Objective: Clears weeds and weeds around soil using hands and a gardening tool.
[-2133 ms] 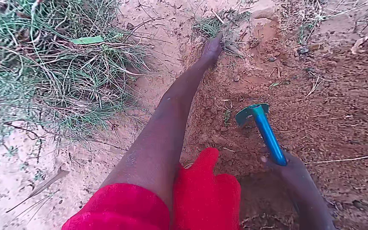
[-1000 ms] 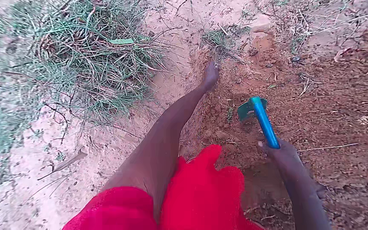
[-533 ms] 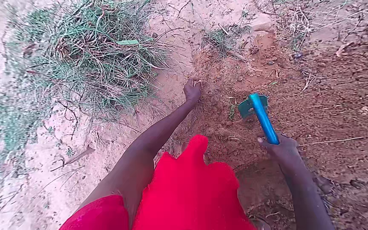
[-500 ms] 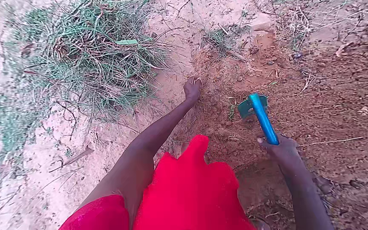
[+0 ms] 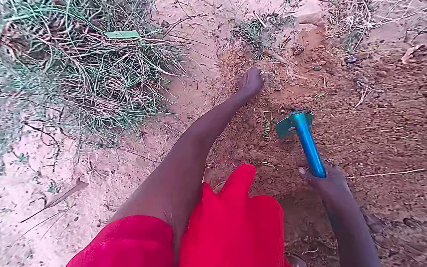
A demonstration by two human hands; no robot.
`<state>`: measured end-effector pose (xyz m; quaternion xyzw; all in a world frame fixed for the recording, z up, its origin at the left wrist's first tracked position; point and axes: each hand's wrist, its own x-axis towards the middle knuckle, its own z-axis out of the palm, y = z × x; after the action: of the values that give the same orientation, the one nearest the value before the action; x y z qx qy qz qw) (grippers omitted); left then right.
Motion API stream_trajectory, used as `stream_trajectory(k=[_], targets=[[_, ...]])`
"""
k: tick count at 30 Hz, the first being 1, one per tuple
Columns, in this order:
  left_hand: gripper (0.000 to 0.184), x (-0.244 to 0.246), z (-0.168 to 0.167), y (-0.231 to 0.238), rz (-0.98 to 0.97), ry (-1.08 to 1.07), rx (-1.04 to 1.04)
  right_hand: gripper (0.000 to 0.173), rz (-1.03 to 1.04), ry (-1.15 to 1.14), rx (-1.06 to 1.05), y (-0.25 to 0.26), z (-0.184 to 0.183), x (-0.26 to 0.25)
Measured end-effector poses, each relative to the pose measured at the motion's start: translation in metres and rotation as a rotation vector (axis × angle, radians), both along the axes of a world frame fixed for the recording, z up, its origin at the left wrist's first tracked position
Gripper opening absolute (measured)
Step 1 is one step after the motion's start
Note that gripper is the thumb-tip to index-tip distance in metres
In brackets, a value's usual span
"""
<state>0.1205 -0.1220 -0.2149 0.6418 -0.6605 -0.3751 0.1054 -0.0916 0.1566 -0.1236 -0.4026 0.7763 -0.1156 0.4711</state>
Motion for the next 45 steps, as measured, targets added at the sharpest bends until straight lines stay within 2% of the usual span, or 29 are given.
stream_trajectory(k=[5,9,11,13,15,17,20,22,26,31,36,40,42,45], targets=[[0.034,0.010,-0.014,-0.002,-0.054,0.058,-0.055,0.020,-0.003,-0.017,-0.039,0.001,0.003,0.003],[0.028,0.012,-0.011,0.039,-0.246,0.130,-0.092,0.019,-0.005,-0.041,-0.029,0.001,0.003,0.002],[0.027,0.014,-0.011,0.049,-0.278,0.151,-0.150,0.020,-0.006,-0.052,-0.029,0.000,0.003,0.003],[0.027,0.018,-0.011,0.034,-0.145,0.087,-0.199,0.021,-0.015,-0.054,-0.029,-0.001,0.002,0.003],[0.033,0.022,-0.001,0.005,-0.020,-0.040,-0.114,0.021,-0.021,-0.059,-0.028,0.000,0.002,0.002],[0.035,0.023,0.007,-0.021,0.029,-0.129,-0.035,0.021,-0.016,-0.069,-0.042,0.001,0.001,0.000],[0.036,0.020,0.017,-0.044,0.057,-0.146,0.026,0.022,-0.009,-0.073,-0.049,0.002,0.000,-0.001],[0.039,0.014,0.015,-0.056,0.075,-0.123,0.034,0.021,-0.011,-0.070,-0.043,0.002,0.001,-0.001],[0.040,0.002,-0.006,-0.077,0.009,-0.070,-0.100,0.022,-0.016,-0.069,-0.033,0.002,0.001,-0.001],[0.038,-0.018,-0.001,-0.083,0.111,-0.047,-0.026,0.022,-0.028,-0.082,-0.024,0.001,0.003,0.000],[0.042,-0.009,-0.021,-0.087,0.271,0.285,-0.118,0.022,-0.042,-0.116,-0.043,0.003,0.003,0.001],[0.040,0.005,-0.030,-0.105,0.312,0.501,0.009,0.021,-0.059,-0.128,-0.028,0.001,0.005,0.003],[0.041,0.008,-0.022,-0.106,0.305,0.496,0.099,0.022,-0.059,-0.128,-0.024,-0.001,0.006,0.004],[0.048,0.003,-0.003,-0.103,0.305,0.325,0.156,0.021,-0.063,-0.125,-0.004,-0.003,0.007,0.007]])
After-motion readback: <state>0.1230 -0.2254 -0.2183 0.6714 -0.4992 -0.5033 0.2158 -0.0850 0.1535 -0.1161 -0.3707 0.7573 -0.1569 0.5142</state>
